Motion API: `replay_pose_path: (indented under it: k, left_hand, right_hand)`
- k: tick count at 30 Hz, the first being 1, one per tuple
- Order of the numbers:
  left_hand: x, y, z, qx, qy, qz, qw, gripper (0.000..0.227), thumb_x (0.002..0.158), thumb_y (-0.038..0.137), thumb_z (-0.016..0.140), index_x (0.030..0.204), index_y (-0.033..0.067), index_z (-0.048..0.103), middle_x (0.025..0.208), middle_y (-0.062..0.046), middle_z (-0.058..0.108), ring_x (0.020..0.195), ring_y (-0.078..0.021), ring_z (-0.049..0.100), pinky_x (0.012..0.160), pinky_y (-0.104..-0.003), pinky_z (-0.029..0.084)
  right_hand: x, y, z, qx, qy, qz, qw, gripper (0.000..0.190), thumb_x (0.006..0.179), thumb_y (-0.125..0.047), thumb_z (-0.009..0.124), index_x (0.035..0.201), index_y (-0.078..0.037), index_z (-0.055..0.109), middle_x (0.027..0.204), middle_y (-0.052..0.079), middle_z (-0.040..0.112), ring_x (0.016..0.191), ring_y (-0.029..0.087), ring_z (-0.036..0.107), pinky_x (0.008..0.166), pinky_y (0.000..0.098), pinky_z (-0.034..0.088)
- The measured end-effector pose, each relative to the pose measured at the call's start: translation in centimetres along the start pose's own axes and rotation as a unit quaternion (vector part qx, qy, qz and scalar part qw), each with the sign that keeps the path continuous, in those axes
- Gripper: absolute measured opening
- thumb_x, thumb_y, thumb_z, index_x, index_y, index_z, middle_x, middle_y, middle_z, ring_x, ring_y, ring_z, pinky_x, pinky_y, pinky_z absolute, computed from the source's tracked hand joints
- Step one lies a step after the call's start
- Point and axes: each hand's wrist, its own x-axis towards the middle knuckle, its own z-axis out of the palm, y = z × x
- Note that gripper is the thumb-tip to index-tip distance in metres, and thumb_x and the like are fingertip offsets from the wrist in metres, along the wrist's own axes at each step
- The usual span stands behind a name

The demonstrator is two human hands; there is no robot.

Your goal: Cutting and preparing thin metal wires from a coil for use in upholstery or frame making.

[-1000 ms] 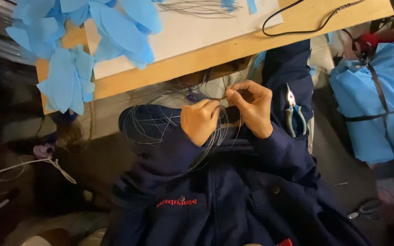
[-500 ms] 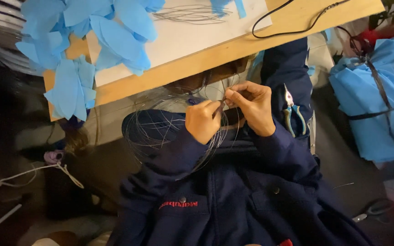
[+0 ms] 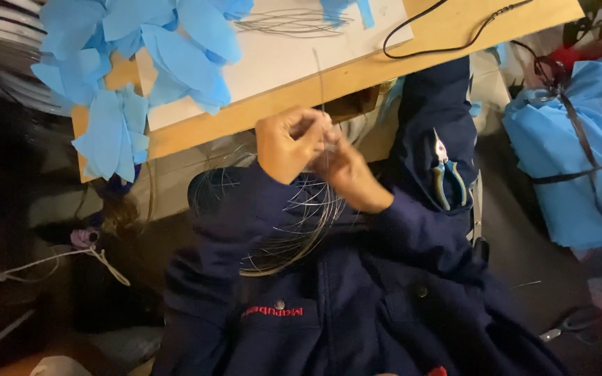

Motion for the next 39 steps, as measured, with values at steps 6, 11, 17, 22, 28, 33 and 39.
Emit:
replay_pose_path:
  k: [6,11,17,22,28,33,39]
  left_hand:
    - [0.4,1.2,-0.9,-0.104,0.097,0.013,0.99,0.013,0.082,0.012,0.06,0.077,0.0008,0.057,0.072,-0.015,0.065,0.062,-0.019,0.066,0.055,-0.03,0.058]
    - [-0.2,-1.3,-0.4,-0.181,0.182,0.049,0.965,0.014,0.085,0.009,0.057,0.079,-0.0004,0.05,0.076,-0.018,0.064,0.067,-0.0245,0.067,0.055,-0.035,0.06]
    - [-1.0,-3.0,1.1,-0.236,0.284,0.036,0.928,0.011,0.086,0.008,0.053,0.08,0.0003,0.047,0.076,-0.017,0.063,0.064,-0.0258,0.067,0.05,-0.034,0.06]
    - [-1.1,-4.4,1.3,-0.228,0.277,0.042,0.933,0.01,0.087,0.008,0.053,0.082,-0.0005,0.049,0.076,-0.018,0.063,0.066,-0.0263,0.067,0.05,-0.034,0.059]
    - [-1.3,-5.4,1.7,-0.232,0.276,0.04,0.932,0.01,0.087,0.008,0.053,0.083,-0.0006,0.049,0.075,-0.018,0.063,0.066,-0.0265,0.067,0.05,-0.034,0.059]
    - [-1.9,-6.0,3.1,-0.246,0.287,0.031,0.925,0.01,0.087,0.008,0.053,0.084,-0.0006,0.049,0.076,-0.019,0.063,0.065,-0.0276,0.066,0.051,-0.033,0.058]
    - [-2.2,-5.9,2.9,-0.224,0.296,0.042,0.928,0.009,0.087,0.004,0.052,0.084,-0.0038,0.049,0.076,-0.022,0.062,0.064,-0.0296,0.066,0.051,-0.036,0.058]
  right_hand:
    - [-0.3,-0.1,-1.6,-0.102,-0.004,0.002,0.995,0.049,0.083,-0.006,0.059,0.123,-0.004,0.03,0.073,0.01,0.053,0.051,0.016,0.06,0.034,0.0191,0.044]
    - [0.2,-3.5,-0.3,-0.276,0.034,-0.094,0.956,0.035,0.082,0.004,0.059,0.113,0.005,0.044,0.087,0.016,0.052,0.046,0.016,0.056,0.04,0.022,0.046]
    - [0.6,-5.4,-0.5,-0.42,0.028,-0.137,0.897,0.018,0.081,0.008,0.059,0.098,0.004,0.062,0.084,0.013,0.051,0.047,0.02,0.058,0.039,0.0255,0.047]
    - [0.8,-6.2,-1.1,-0.505,0.003,-0.155,0.849,0.014,0.08,0.003,0.063,0.091,-0.003,0.069,0.079,0.01,0.056,0.052,0.022,0.057,0.043,0.0249,0.042]
    - [0.9,-6.1,-1.6,-0.471,-0.039,-0.105,0.875,0.015,0.08,0.005,0.06,0.091,-0.002,0.067,0.076,0.013,0.056,0.056,0.026,0.057,0.048,0.0281,0.044]
    - [0.1,-3.7,-2.1,-0.423,0.053,-0.044,0.904,0.024,0.077,-0.005,0.069,0.098,0.001,0.058,0.072,0.013,0.058,0.058,0.018,0.056,0.048,0.027,0.047]
    - [0.3,-3.6,0.0,-0.535,0.067,-0.198,0.819,0.002,0.082,-0.003,0.066,0.083,-0.003,0.065,0.074,0.009,0.058,0.055,0.024,0.056,0.046,0.0277,0.044]
